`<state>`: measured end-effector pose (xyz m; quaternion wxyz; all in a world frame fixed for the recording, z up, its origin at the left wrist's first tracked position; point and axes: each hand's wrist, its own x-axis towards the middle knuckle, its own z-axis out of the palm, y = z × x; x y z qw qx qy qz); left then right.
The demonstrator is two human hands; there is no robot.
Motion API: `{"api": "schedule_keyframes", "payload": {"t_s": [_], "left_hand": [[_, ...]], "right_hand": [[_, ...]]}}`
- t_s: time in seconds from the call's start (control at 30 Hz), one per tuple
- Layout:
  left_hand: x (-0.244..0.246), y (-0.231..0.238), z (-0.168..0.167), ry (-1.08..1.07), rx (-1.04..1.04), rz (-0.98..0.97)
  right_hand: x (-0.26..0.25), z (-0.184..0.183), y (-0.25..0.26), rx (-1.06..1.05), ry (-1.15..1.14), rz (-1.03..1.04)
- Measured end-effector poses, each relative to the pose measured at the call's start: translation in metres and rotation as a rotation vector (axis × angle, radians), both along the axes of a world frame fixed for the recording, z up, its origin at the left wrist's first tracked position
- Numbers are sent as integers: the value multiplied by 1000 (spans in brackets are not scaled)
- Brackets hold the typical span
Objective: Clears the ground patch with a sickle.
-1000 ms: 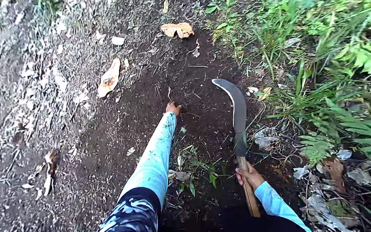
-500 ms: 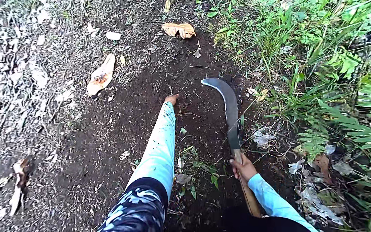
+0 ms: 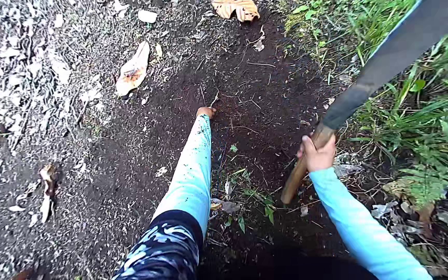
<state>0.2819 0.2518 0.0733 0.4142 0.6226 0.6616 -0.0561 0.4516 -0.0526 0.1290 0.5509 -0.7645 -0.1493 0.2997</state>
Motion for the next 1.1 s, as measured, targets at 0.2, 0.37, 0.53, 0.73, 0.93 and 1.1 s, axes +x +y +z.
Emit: {"api": "schedule_keyframes", "payload": {"t_s": [0.2, 0.37, 0.53, 0.73, 0.93, 1.1], "left_hand": [[5, -4, -2, -99, -63, 172], [-1, -9, -1, -103, -103, 215], [2, -5, -10, -132, -81, 222], [-20, -8, 3, 56, -57, 80], [-130, -40, -4, 55, 92, 118], [-241, -99, 17, 437, 65, -7]], "right_hand": [[-33, -73, -18, -767, 67, 722], [-30, -16, -18, -322, 30, 410], [-18, 13, 11, -89, 23, 113], [-54, -58, -45, -704, 169, 719], [-13, 8, -21, -346, -36, 379], [-5, 13, -22, -72, 19, 169]]}}
